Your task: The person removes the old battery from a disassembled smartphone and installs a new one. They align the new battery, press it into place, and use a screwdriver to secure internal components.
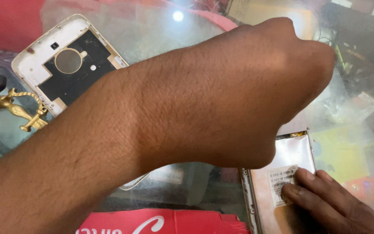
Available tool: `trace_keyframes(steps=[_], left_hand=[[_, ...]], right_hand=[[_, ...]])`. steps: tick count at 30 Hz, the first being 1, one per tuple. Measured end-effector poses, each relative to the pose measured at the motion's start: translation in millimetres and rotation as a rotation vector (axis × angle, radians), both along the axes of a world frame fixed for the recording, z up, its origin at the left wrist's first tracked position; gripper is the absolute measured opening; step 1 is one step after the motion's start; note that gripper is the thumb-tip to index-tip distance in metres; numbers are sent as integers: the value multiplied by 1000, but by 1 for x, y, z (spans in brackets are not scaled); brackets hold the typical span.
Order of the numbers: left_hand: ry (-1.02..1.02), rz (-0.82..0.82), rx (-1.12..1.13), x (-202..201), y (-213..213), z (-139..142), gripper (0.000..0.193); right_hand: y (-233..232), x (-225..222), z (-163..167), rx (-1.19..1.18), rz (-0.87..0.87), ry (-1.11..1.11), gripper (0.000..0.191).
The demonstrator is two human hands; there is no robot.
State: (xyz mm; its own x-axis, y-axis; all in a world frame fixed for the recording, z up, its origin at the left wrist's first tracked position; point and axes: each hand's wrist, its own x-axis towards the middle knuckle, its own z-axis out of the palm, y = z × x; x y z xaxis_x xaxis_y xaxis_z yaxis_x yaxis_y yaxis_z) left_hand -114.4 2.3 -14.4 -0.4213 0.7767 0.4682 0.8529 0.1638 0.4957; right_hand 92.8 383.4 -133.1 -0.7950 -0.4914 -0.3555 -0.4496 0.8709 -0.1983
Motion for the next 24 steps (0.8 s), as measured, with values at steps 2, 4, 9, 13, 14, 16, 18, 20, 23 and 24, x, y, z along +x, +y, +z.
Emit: trace_keyframes(steps=[2,4,9,13,14,16,18,20,23,24], left_hand=[[-18,0,-3,0,0,0,18],[-27,-4,-11,0,0,1,19],[-74,0,-51,-1,-1,8,23],[-38,28,-195,-2,1,8,22],[-68,30,-177,-1,1,8,22],[-128,31,-139,-1,0,7,23],[-85,16,-40,0,-1,6,20],[-69,11,15,0,-1,7,19],[-80,26,-46,1,1,11,19],[-81,35,-119,0,3,12,19]], right_hand=[[7,3,-6,14,-23,-44,60],[13,0,-15,37,-59,-183,64],[22,-7,-21,119,-93,-368,63],[8,-5,-8,51,-44,-222,61],[2,-4,-2,14,-15,-138,61],[-13,1,10,3,20,86,61],[-27,0,20,-28,57,229,59],[-37,-6,28,-81,94,285,56],[-48,-16,32,-173,122,273,54],[-48,-18,34,-210,131,248,54]])
